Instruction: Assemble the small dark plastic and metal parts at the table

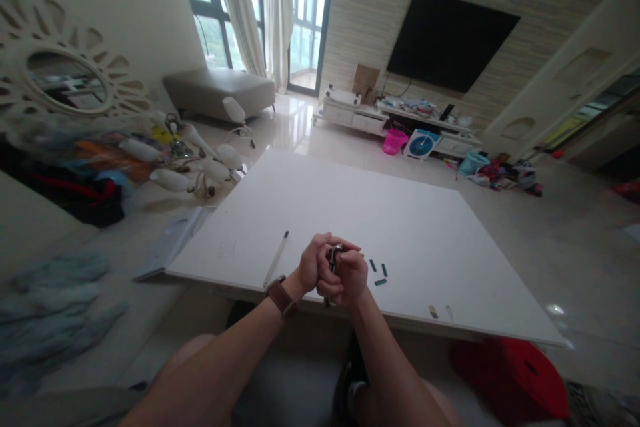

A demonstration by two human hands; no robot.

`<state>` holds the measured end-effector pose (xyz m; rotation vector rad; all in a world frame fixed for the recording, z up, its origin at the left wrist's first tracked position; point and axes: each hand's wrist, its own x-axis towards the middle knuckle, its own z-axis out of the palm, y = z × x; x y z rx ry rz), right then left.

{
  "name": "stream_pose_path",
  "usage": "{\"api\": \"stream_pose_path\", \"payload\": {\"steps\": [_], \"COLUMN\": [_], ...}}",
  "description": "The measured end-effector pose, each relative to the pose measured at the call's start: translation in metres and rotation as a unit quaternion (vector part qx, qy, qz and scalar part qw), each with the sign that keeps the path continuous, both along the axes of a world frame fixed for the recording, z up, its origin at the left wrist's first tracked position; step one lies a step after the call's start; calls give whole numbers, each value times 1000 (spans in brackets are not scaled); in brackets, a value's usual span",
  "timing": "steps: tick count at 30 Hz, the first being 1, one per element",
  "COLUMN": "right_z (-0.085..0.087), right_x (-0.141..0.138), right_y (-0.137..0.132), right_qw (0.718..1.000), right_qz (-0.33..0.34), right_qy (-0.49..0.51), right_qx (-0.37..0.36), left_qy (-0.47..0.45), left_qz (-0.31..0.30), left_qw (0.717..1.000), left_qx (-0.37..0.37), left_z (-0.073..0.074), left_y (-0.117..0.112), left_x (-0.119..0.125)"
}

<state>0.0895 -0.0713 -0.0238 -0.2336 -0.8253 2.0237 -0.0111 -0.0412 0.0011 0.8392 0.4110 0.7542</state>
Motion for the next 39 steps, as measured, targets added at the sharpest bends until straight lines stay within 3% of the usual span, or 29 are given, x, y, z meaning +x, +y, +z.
{"api": "stream_pose_path", "payload": {"steps": [10,16,26,31,35,39], "right_z": [11,7,15,15,16,14], "right_x": [-15,-21,-14,-17,-13,-8], "right_y": [-8,-5,-1,6,5,0], "right_qw": [995,992,988,963,959,959], "right_qz": [-79,-112,-141,-261,-275,-267], "right_qy": [-53,-47,-45,-54,-13,29], "right_qx": [-11,-39,-34,-49,-73,-93], "left_qy": [-33,-29,-57,-71,-25,57], "left_qz": [0,6,22,77,115,107], "left_qw": [999,999,997,994,993,992], "left_qx": [-26,-25,-50,-38,-4,-15], "left_z": [9,6,5,-2,-11,-14], "left_y": [-5,-1,6,6,2,-1], "left_x": [-7,-8,5,13,17,16]}}
